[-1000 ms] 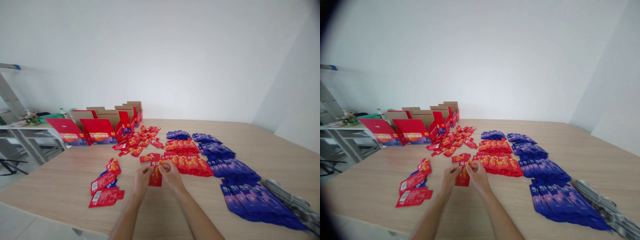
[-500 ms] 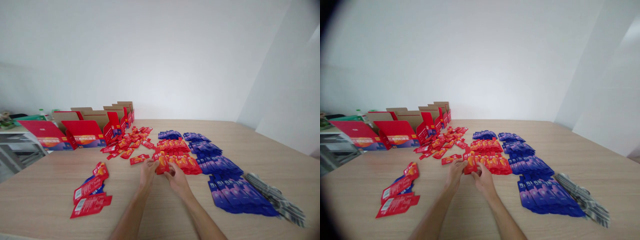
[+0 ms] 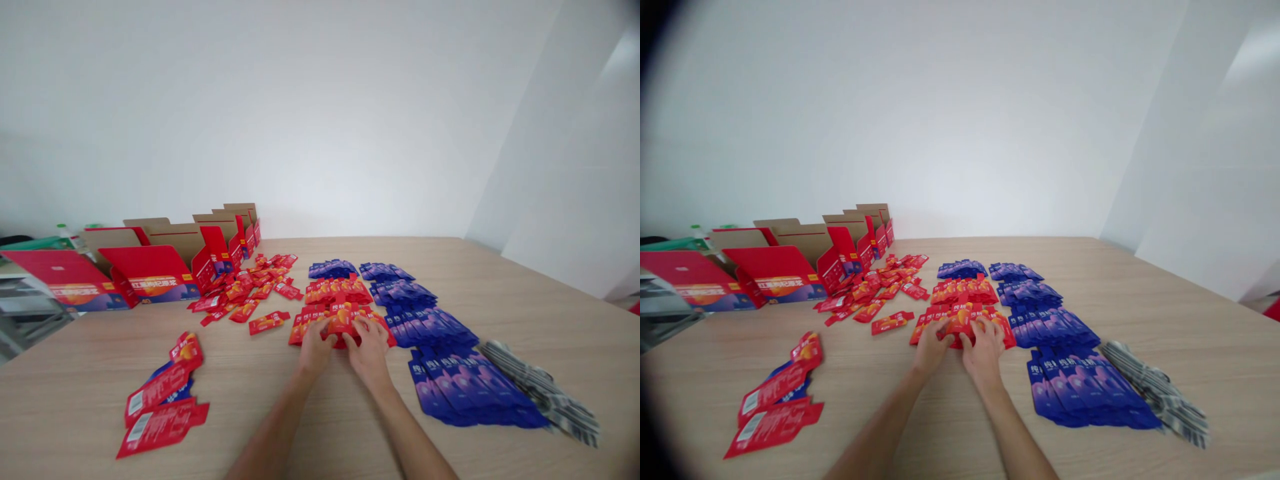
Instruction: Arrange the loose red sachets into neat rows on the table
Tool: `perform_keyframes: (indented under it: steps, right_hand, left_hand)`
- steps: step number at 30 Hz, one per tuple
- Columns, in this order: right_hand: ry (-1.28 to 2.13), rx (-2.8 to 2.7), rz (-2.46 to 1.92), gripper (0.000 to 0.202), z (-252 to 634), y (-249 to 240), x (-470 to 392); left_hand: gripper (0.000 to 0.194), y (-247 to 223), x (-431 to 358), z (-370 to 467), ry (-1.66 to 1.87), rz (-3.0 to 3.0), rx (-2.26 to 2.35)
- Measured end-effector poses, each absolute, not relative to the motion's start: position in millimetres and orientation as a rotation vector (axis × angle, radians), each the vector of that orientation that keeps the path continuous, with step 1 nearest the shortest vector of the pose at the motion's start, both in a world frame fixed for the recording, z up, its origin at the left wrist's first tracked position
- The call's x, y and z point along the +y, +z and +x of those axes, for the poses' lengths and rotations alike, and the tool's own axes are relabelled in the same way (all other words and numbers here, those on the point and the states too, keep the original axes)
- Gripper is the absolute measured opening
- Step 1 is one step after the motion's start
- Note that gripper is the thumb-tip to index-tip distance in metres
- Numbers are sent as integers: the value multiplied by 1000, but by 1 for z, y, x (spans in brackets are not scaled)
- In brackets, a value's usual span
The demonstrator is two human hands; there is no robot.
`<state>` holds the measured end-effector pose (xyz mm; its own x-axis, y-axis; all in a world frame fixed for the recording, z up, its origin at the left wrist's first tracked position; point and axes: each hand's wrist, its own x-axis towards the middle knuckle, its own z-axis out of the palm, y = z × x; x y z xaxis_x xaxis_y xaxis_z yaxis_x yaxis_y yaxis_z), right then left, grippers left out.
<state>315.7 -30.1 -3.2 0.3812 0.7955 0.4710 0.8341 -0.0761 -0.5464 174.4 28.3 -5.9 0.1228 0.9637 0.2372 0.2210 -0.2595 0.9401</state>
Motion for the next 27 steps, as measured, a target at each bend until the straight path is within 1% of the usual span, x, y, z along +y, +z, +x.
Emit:
perform_keyframes:
  steps: [2, 7, 14, 20, 27]
  right_hand:
    - [-88, -1415, -1921, 36, 317, -9, -28]
    - [-97, -1437, -2020, 33, 319, -19, -25]
    - [-179, -1498, -2040, 32, 321, -24, -26]
    - [-205, -1524, -2017, 34, 319, -29, -25]
    - [-240, -1516, -1966, 35, 314, -25, -27]
  left_hand:
    - [39, -5, 26, 178, 1143, 1741, 1237]
    - [37, 0, 14, 186, 920, 2077, 1496]
    - [33, -1, 3, 191, 784, 2290, 1576]
    - [31, -2, 0, 192, 805, 2339, 1591]
    - [32, -4, 0, 187, 931, 2331, 1575]
